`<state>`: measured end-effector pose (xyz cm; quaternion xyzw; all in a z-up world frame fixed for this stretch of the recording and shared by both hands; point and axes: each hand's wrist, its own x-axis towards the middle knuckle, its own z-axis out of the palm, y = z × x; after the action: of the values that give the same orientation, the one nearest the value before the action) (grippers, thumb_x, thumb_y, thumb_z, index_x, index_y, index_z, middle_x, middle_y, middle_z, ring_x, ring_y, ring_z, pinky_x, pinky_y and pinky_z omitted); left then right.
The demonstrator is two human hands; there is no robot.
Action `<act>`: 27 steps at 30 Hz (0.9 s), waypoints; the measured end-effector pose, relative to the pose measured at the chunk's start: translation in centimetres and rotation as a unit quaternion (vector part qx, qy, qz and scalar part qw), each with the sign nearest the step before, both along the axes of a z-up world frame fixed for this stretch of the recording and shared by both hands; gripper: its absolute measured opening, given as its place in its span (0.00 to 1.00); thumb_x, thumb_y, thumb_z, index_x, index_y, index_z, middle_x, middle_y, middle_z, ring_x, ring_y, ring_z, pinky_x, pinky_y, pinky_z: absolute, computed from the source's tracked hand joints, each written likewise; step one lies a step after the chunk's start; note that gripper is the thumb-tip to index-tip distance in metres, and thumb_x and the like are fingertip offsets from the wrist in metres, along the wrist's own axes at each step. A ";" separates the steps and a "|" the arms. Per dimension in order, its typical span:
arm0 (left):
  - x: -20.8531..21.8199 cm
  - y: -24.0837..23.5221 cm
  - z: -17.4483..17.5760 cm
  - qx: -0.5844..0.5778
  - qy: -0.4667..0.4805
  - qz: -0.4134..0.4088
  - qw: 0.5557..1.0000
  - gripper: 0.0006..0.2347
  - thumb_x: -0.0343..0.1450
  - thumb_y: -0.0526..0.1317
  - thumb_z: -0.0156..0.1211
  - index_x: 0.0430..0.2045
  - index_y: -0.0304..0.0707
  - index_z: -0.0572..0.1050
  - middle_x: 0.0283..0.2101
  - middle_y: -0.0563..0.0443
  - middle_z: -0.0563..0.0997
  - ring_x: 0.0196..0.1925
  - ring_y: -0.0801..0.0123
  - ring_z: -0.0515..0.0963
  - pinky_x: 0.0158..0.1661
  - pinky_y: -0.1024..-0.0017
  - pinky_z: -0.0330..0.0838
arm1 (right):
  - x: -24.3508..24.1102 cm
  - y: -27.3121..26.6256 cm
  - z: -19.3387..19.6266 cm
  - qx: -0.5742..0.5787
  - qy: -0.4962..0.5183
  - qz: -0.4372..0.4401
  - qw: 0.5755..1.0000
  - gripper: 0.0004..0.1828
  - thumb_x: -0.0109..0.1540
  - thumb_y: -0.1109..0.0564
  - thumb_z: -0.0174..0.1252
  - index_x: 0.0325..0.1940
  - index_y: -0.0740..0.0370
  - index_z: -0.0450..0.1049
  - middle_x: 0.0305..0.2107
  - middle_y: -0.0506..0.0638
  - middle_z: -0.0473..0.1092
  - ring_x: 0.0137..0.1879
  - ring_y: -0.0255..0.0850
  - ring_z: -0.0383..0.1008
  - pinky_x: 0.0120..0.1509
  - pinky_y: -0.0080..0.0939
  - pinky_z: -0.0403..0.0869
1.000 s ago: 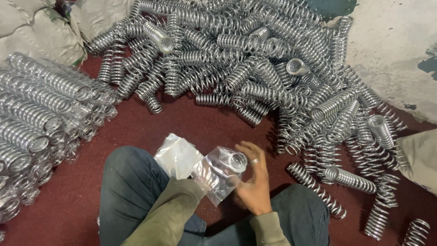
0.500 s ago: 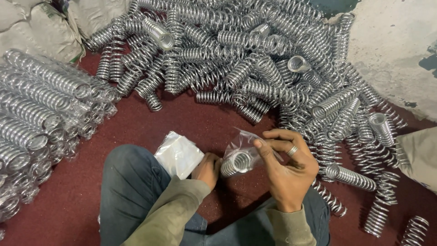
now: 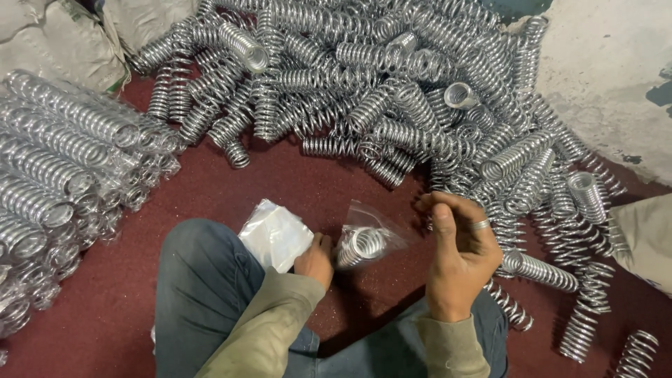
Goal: The person sits on the floor and places individual metal springs into clear plastic bags, one at a time, and stacks the filled bags to their left.
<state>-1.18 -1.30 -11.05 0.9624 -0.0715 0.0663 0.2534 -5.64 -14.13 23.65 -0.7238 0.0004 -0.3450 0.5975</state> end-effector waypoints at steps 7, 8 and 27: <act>-3.0 0.8 10.2 -0.198 0.070 -0.101 0.972 0.25 0.61 0.26 0.57 0.55 0.36 0.68 0.62 0.49 0.67 0.55 0.48 0.78 0.56 0.55 0.71 | -1.6 -0.4 -12.7 0.048 0.389 -0.009 0.920 0.16 0.64 0.65 0.53 0.55 0.55 0.75 0.50 0.53 0.78 0.17 0.34 0.64 0.20 0.34 0.65; -3.0 0.4 9.1 -0.237 0.114 -0.114 0.958 0.25 0.60 0.31 0.60 0.55 0.36 0.67 0.59 0.43 0.69 0.58 0.47 0.74 0.60 0.57 0.68 | -2.0 -0.7 -16.8 0.025 0.405 0.050 0.913 0.24 0.57 0.69 0.50 0.57 0.58 0.74 0.51 0.54 0.80 0.38 0.39 0.73 0.44 0.37 0.69; -12.7 4.9 18.1 -0.243 0.029 -0.141 0.959 0.33 0.70 0.63 0.56 0.69 0.49 0.63 0.38 0.56 0.69 0.37 0.67 0.73 0.47 0.64 0.66 | -6.4 1.6 -2.4 -0.340 0.113 0.058 0.932 0.07 0.64 0.56 0.60 0.43 0.57 0.82 0.26 0.43 0.77 0.30 0.37 0.69 0.38 0.37 0.69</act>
<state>-13.93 3.57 7.09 0.8537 -0.1809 0.0171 0.4880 -12.08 -12.58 21.21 -0.9166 -0.0910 -0.2051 0.3309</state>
